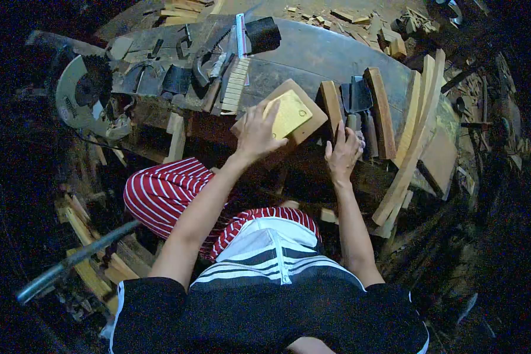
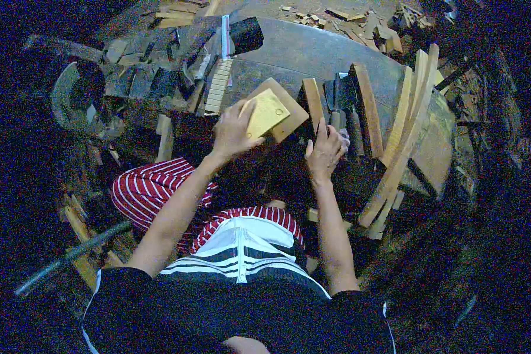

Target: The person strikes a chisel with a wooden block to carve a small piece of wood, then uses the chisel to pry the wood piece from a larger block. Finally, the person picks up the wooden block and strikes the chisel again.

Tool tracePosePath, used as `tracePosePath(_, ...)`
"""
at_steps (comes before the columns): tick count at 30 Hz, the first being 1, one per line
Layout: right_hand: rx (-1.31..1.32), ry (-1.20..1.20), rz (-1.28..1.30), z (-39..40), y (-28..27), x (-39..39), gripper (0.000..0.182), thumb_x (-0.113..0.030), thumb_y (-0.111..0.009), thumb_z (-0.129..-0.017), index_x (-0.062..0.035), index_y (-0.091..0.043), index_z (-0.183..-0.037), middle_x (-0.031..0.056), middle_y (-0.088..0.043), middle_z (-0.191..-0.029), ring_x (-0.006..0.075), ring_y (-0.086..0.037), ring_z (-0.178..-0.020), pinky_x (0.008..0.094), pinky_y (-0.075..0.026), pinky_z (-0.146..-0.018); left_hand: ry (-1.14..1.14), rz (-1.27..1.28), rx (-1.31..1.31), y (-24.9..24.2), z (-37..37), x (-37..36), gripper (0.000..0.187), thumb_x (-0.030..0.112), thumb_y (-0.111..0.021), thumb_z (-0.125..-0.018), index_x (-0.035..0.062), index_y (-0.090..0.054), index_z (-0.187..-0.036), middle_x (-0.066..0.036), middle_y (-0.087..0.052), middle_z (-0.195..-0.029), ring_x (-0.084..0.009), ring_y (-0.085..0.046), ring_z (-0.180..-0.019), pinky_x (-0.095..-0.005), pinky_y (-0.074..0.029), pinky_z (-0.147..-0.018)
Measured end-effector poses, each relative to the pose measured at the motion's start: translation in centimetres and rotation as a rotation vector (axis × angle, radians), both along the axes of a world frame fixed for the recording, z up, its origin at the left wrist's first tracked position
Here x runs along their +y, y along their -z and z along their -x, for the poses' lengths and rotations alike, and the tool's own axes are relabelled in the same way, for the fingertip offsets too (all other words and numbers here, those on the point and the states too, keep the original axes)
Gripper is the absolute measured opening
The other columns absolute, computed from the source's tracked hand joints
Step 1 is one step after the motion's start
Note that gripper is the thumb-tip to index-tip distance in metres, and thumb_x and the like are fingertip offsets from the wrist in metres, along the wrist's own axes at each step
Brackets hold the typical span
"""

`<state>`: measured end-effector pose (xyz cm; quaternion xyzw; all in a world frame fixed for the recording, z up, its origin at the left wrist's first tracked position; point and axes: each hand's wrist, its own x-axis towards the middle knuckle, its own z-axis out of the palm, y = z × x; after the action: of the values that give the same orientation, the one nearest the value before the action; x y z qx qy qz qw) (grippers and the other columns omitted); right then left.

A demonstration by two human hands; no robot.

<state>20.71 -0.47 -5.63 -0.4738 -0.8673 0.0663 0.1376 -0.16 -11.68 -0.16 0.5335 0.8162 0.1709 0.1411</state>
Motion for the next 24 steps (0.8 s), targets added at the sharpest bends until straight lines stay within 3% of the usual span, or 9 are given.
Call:
tracePosePath(4,-0.17,-0.035,0.007,0.7,-0.6,1.2,0.08,-0.025,-0.074,-0.068,-0.0115,-0.037,-0.137,0.0099,-0.051,-0.107,0.0291,-0.049,-0.105,0.0449,-0.038,-0.088,0.209,-0.021,0.168,3.1,1.9,1.3,0.105,0.031,-0.084,-0.055,0.0219,-0.028,-0.143,-0.015,-0.036,-0.136,-0.0345,-0.036,-0.125,-0.0477,-0.033,-0.102)
tracePosePath(7,-0.171,-0.021,0.047,0.4,0.6,2.9,0.078,-0.027,-0.075,-0.065,-0.0092,-0.041,-0.133,0.0134,-0.053,-0.099,0.0323,-0.054,-0.096,0.0465,-0.042,-0.081,0.162,0.061,0.203,3.7,2.0,1.3,0.106,0.036,-0.084,-0.055,0.0213,-0.027,-0.143,-0.015,-0.032,-0.14,-0.0364,-0.035,-0.126,-0.0484,-0.032,-0.102)
tracePosePath(9,-0.007,0.048,0.203,0.0,1.5,3.8,0.072,-0.033,-0.073,-0.066,-0.0063,-0.046,-0.127,0.0119,-0.054,-0.099,0.0324,-0.052,-0.097,0.0484,-0.042,-0.08,0.159,-0.049,0.174,2.1,1.3,1.0,0.104,0.036,-0.083,-0.056,0.0215,-0.028,-0.143,-0.015,-0.032,-0.141,-0.036,-0.035,-0.126,-0.049,-0.032,-0.102)
tracePosePath(13,0.605,0.14,0.81,-0.9,-2.4,3.5,0.06,-0.027,-0.076,-0.073,0.0005,-0.051,-0.119,0.0157,-0.059,-0.106,0.0246,-0.057,-0.096,0.0341,-0.045,-0.086,0.259,-0.395,0.099,-1.3,-1.5,0.3,0.093,0.036,-0.08,-0.061,0.0218,-0.034,-0.141,-0.011,-0.03,-0.143,-0.0345,-0.036,-0.127,-0.0507,-0.029,-0.105)
tracePosePath(14,0.681,0.109,0.868,-0.7,-5.3,2.3,0.059,-0.027,-0.076,-0.074,0.0013,-0.05,-0.119,0.015,-0.06,-0.106,0.0233,-0.058,-0.096,0.0339,-0.045,-0.087,0.296,-0.37,0.093,-2.7,-2.8,0.2,0.079,0.033,-0.075,-0.067,0.0224,-0.04,-0.137,-0.01,-0.035,-0.141,-0.0335,-0.038,-0.126,-0.0512,-0.027,-0.107)
tracePosePath(17,0.729,-0.144,0.898,-0.8,-8.7,-0.9,0.044,-0.019,-0.063,-0.082,0.0004,-0.051,-0.12,0.0125,-0.059,-0.113,0.0197,-0.055,-0.104,0.0313,-0.041,-0.094,0.471,-0.47,0.274,-4.1,-5.2,0.9,0.071,0.03,-0.067,-0.075,0.0243,-0.038,-0.139,-0.01,-0.035,-0.142,-0.0273,-0.036,-0.13,-0.0494,-0.021,-0.11)
tracePosePath(20,0.955,-0.352,1.29,-0.8,-13.9,-1.6,0.031,-0.016,-0.05,-0.089,0.0007,-0.058,-0.114,0.0106,-0.061,-0.111,0.0174,-0.054,-0.105,0.0279,-0.039,-0.093,0.447,-0.597,0.164,-5.3,-5.7,1.6,0.053,0.024,-0.065,-0.076,0.0243,-0.049,-0.127,-0.006,-0.049,-0.125,-0.0248,-0.046,-0.118,-0.0491,-0.025,-0.108)
tracePosePath(23,1.137,-0.116,1.368,-0.9,-10.8,0.8,0.028,-0.022,-0.049,-0.094,-0.0019,-0.063,-0.107,0.0113,-0.062,-0.112,0.0147,-0.056,-0.099,0.027,-0.041,-0.089,0.437,-0.661,0.095,-4.8,-4.9,0.7,0.039,0.02,-0.061,-0.08,0.015,-0.054,-0.118,-0.007,-0.054,-0.102,-0.0276,-0.051,-0.105,-0.0445,-0.032,-0.103)
tracePosePath(24,0.825,0.01,0.853,-0.8,-8.2,2.1,0.032,-0.023,-0.053,-0.09,-0.0034,-0.06,-0.115,0.0145,-0.062,-0.109,0.0211,-0.057,-0.1,0.0316,-0.042,-0.089,0.217,-0.607,-0.189,-1.0,-4.3,-0.4,0.037,0.023,-0.062,-0.082,0.0111,-0.054,-0.116,-0.008,-0.055,-0.103,-0.0282,-0.051,-0.104,-0.0414,-0.035,-0.101)
